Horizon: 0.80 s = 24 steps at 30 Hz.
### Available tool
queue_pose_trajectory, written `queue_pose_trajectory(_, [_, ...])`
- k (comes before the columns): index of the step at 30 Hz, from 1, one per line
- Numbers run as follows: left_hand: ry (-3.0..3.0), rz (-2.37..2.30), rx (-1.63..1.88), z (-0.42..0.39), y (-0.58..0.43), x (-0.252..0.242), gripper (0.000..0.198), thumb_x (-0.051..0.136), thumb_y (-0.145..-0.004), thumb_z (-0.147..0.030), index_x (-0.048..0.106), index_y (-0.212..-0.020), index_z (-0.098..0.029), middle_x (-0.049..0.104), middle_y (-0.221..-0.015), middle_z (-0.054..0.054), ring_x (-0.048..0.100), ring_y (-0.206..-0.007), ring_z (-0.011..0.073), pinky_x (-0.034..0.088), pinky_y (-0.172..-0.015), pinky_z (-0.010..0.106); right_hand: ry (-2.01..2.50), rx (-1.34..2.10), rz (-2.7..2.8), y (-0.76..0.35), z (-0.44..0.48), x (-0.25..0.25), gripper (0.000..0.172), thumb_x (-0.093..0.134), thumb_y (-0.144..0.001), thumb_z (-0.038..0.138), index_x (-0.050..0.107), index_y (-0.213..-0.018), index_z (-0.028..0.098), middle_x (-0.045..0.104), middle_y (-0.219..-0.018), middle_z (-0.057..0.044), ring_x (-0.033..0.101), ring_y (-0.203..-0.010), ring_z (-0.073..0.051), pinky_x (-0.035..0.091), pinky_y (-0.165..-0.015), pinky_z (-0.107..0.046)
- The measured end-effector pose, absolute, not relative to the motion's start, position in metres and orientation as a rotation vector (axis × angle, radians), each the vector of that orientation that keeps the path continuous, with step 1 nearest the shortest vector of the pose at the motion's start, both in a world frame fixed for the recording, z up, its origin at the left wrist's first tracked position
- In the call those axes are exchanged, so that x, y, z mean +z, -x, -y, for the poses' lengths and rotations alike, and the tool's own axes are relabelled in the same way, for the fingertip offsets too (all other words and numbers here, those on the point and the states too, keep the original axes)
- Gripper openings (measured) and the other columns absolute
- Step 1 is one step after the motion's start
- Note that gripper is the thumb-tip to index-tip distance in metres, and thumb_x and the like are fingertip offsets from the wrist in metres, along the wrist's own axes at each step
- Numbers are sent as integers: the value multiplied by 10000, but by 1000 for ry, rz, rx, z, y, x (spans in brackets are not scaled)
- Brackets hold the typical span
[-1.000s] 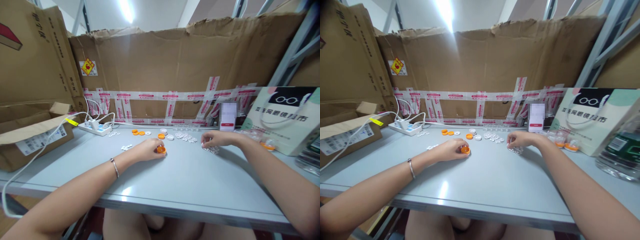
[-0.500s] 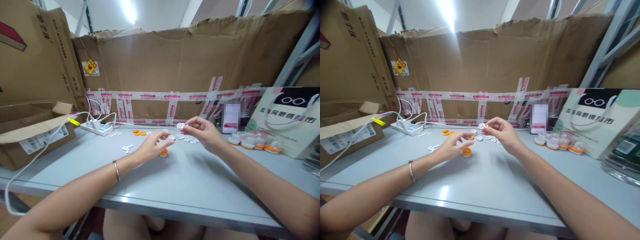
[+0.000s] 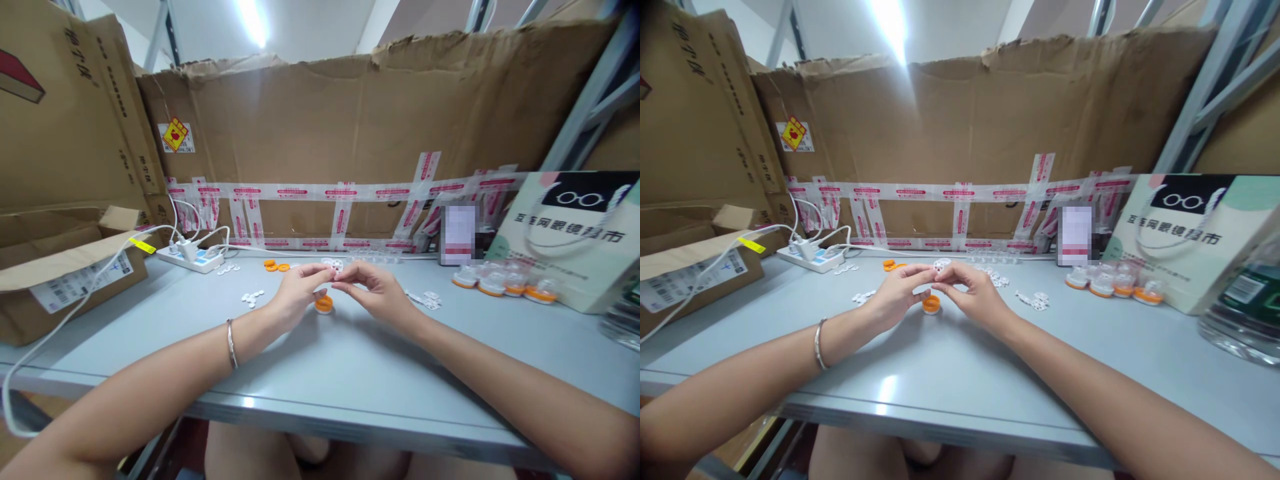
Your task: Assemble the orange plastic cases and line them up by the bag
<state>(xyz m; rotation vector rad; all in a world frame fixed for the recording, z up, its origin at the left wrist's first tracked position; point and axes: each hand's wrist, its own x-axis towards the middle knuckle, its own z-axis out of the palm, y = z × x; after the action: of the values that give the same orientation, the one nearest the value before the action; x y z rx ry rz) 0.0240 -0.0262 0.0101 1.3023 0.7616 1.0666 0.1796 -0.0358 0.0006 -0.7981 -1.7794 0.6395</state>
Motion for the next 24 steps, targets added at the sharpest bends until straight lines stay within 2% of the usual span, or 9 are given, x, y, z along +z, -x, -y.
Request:
queue_pose_trajectory(4, [-1232, -819, 1158, 22, -23, 14, 187, 651, -662, -282, 575, -735, -128, 617, -825, 61, 573, -834, 139, 438, -727, 257, 899, 726, 1635, -204, 22, 13, 304, 612, -701, 413, 578, -921, 205, 661, -785, -32, 618, -753, -172, 488, -742, -345])
queue_pose_trajectory(6, [-1225, -834, 1169, 21, -22, 15, 185, 639, -676, -277, 553, -737, -125, 630, -839, 75, 592, -840, 147, 441, -731, 262, 1005, 660, 1557, -224, 9, 14, 304, 609, -686, 441, 589, -842, 181, 657, -778, -40, 617, -755, -171, 479, -740, -328])
queue_pose_trajectory(9, [-1258, -841, 1156, 19, -22, 14, 164, 621, -696, -247, 513, -722, -127, 650, -808, 75, 620, -779, 136, 442, -709, 252, 1372, 478, 1774, -253, -10, 7, 278, 605, -669, 435, 611, -741, 167, 650, -720, -42, 592, -700, -172, 451, -674, -302])
queue_pose_trajectory(12, [-1309, -828, 1127, 17, -22, 11, 153, 613, -705, -225, 495, -725, -131, 658, -741, 56, 634, -706, 124, 447, -692, 249, 1649, 287, 2013, -267, -23, -6, 250, 594, -672, 411, 640, -751, 179, 647, -746, -41, 570, -679, -168, 418, -628, -279])
queue_pose_trajectory(15, [-1347, -818, 1097, 17, -23, 9, 152, 613, -709, -227, 497, -728, -129, 663, -722, 48, 636, -684, 119, 457, -687, 253, 1714, 146, 2116, -265, -28, -15, 279, 585, -678, 410, 646, -814, 174, 634, -793, -50, 560, -699, -165, 409, -633, -266])
queue_pose_trajectory(19, [-1371, -817, 1078, 17, -23, 9, 153, 610, -713, -225, 496, -728, -125, 665, -726, 49, 636, -677, 116, 464, -674, 249, 1706, 14, 2182, -256, -29, -20, 215, 567, -697, 362, 660, -742, 173, 631, -798, -53, 553, -741, -169, 397, -666, -257])
queue_pose_trajectory(24, [-1396, -821, 1060, 18, -23, 10, 145, 606, -720, -220, 499, -725, -123, 660, -754, 61, 632, -680, 117, 461, -672, 251, 1694, -29, 2233, -255, -27, -18, 189, 514, -719, 292, 660, -688, 176, 652, -756, -50, 565, -703, -164, 382, -635, -241])
